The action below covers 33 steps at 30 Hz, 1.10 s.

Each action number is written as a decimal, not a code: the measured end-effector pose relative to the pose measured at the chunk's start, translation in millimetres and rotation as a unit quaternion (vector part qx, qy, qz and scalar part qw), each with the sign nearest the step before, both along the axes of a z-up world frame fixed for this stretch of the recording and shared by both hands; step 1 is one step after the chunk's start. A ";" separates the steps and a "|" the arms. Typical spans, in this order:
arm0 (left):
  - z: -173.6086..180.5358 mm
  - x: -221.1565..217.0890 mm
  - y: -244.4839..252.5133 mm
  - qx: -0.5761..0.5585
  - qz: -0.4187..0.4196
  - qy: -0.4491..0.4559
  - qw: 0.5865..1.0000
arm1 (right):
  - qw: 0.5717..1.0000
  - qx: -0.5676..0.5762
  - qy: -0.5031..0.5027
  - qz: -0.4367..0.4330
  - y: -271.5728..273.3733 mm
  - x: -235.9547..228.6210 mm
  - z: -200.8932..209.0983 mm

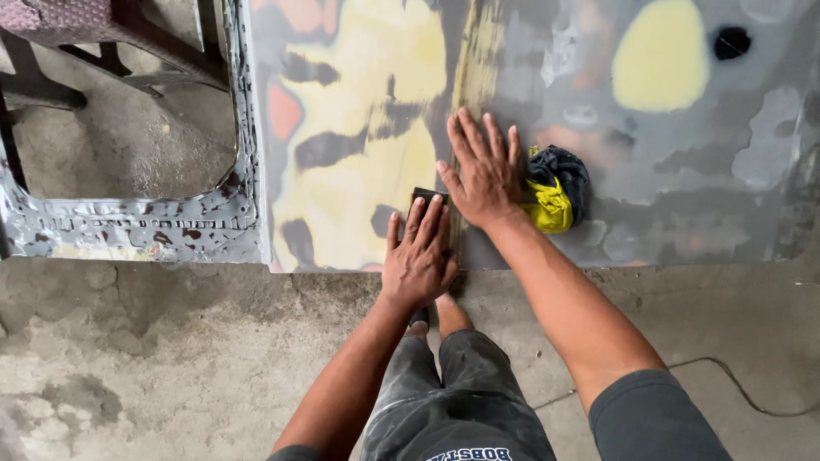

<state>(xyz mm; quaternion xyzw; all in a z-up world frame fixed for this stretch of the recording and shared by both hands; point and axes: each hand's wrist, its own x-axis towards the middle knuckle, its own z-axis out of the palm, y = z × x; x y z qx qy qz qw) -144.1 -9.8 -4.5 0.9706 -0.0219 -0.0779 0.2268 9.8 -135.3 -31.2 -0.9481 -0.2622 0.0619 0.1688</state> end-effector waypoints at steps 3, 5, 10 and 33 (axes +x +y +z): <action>0.8 -4.7 1.3 0.007 0.007 0.010 1.000 | 1.000 0.010 -0.012 0.008 -6.0 -21.1 -5.5; 0.0 -11.3 3.6 0.010 0.015 0.006 1.000 | 1.000 0.018 -0.019 0.007 -8.5 -35.8 -3.5; 3.0 -26.4 13.4 0.004 0.041 -0.005 0.999 | 0.999 0.025 -0.020 0.002 -13.9 -81.1 3.9; 7.2 -45.2 18.4 0.014 0.024 -0.001 1.000 | 1.000 -0.006 0.014 -0.020 -13.6 -103.7 -13.0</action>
